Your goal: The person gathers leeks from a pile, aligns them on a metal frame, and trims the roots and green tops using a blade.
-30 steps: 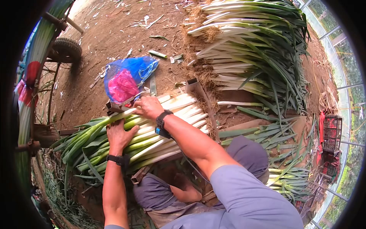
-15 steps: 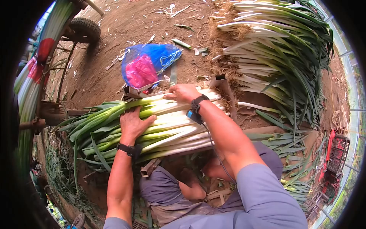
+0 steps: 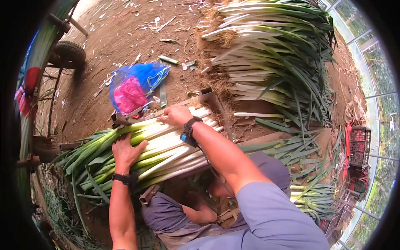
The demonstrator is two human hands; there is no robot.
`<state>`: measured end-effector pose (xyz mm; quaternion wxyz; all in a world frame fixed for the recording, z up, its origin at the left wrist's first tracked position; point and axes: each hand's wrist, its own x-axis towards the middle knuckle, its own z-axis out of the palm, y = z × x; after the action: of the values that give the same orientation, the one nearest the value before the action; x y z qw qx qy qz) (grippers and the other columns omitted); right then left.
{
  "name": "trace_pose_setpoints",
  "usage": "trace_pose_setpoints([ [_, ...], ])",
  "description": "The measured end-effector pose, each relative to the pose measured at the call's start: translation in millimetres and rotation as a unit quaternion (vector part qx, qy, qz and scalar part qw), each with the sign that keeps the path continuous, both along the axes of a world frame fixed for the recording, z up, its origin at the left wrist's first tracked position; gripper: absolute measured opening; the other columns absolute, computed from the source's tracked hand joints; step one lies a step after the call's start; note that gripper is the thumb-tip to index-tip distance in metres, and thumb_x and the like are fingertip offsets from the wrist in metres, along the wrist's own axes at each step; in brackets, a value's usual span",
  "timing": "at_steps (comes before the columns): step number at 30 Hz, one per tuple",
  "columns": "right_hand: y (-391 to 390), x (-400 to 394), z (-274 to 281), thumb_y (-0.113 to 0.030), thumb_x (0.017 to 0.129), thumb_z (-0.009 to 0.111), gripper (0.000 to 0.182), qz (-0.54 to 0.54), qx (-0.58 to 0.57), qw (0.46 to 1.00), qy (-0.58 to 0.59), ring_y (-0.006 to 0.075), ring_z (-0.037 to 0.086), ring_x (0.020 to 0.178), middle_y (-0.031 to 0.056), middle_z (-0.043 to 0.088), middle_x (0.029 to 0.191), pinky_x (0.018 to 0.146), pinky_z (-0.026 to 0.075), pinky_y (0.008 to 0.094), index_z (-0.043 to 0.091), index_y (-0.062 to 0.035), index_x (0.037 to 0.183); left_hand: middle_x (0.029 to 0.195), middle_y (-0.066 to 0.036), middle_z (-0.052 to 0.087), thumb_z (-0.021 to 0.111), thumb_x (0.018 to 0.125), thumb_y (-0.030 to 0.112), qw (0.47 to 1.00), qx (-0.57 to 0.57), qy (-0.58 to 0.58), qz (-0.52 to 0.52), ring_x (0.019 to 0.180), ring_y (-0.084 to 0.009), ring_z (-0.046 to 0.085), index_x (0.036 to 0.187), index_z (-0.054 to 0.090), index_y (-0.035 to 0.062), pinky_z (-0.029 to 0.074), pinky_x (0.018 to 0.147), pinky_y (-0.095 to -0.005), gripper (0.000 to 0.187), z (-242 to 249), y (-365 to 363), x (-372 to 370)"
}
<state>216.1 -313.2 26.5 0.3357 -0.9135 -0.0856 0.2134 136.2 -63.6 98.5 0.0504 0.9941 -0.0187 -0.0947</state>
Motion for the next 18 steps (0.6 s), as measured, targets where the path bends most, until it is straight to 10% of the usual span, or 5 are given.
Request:
trace_pose_setpoints([
  [12,-52,6,-25,-0.055,0.089,0.07,0.043,0.016,0.007,0.995,-0.101,0.034,0.066,0.106,0.0143,0.071,0.105,0.096,0.049,0.0478,0.075,-0.0187,0.11,0.12,-0.022,0.069,0.065,0.077,0.072,0.997,-0.002,0.076,0.032,0.112,-0.0397,0.065,0.129,0.067,0.0099,0.05,0.095,-0.0495,0.08,13,-4,4],
  [18,15,-14,22,-0.012,0.08,0.071,0.024,0.032,0.037,0.942,-0.332,0.0279,0.063,0.106,0.0045,0.068,0.106,0.096,0.047,0.0414,0.073,-0.0198,0.103,0.119,-0.021,0.07,0.066,0.076,0.073,0.997,-0.01,0.067,0.028,0.112,-0.0383,0.066,0.13,0.067,0.0102,0.051,0.096,-0.0481,0.083,10,-3,5],
])
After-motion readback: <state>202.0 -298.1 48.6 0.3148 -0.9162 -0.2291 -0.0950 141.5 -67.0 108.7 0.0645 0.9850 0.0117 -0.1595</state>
